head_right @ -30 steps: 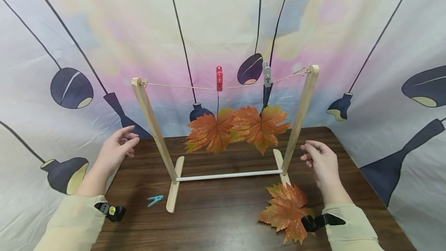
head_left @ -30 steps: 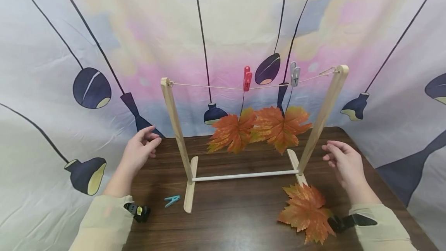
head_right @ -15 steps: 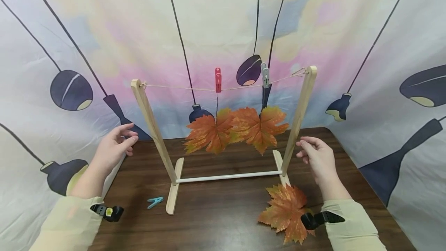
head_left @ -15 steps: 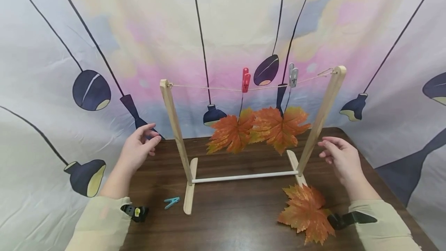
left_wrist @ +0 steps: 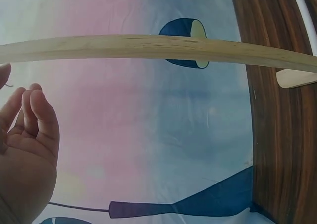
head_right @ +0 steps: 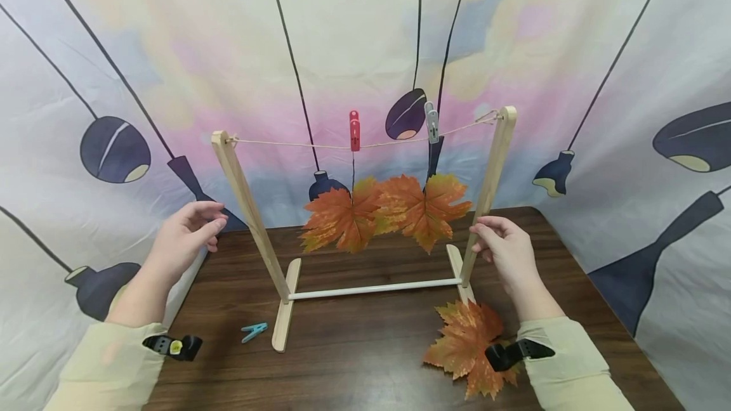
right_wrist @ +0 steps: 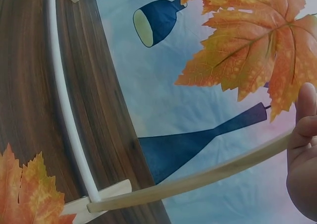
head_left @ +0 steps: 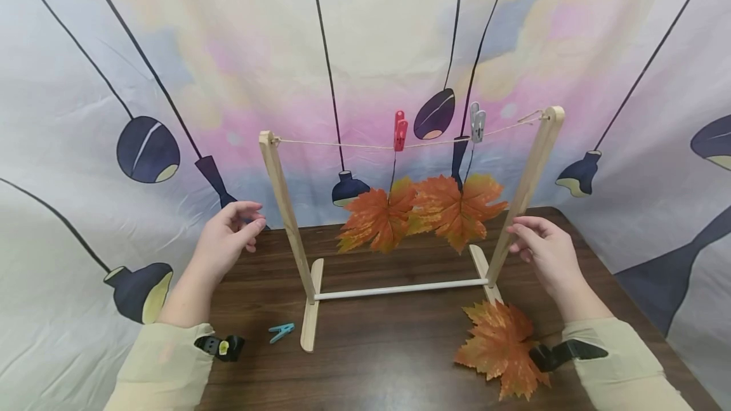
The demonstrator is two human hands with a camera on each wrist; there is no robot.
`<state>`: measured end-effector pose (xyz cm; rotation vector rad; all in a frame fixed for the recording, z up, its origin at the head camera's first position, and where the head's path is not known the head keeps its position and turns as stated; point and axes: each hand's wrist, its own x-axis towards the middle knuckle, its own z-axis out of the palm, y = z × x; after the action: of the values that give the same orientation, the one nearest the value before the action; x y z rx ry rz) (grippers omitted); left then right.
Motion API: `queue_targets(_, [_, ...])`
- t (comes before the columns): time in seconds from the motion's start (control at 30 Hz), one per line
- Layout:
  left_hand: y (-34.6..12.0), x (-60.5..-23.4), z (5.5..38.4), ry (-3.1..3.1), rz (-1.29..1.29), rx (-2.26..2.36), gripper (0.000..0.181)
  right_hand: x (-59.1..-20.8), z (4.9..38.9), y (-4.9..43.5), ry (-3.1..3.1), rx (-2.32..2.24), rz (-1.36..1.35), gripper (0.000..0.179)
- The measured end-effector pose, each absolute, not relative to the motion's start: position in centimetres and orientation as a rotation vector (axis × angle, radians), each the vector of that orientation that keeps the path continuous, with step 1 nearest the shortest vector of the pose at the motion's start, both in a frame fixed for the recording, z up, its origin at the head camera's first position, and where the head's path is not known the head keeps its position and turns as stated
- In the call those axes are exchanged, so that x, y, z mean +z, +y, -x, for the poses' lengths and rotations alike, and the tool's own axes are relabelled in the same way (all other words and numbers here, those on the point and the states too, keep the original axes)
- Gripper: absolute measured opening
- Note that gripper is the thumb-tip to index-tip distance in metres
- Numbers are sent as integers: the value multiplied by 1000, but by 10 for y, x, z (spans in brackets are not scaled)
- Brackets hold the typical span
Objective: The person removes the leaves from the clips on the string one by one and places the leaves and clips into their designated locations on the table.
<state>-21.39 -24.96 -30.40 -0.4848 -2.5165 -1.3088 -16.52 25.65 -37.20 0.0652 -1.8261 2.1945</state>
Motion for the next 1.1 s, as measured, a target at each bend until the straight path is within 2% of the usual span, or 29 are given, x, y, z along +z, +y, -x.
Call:
queue_targets(0.2, [-247, -297, 210, -2476, 527, -1323, 28, -368, 167, 252, -1871, 2169, -63, 6])
queue_targets(0.5, [-240, -284, 206, -2414, 619, -1365, 30, -362, 170, 244, -1941, 2121, -84, 6])
queue_targets(0.7, [-233, -274, 203, -2405, 645, -1387, 32, -358, 173, 239, -1984, 2073, -108, 16])
queue_targets(1.1, [-219, -262, 199, -2413, 719, -1414, 34, -356, 177, 231, -2115, 1961, -95, 19])
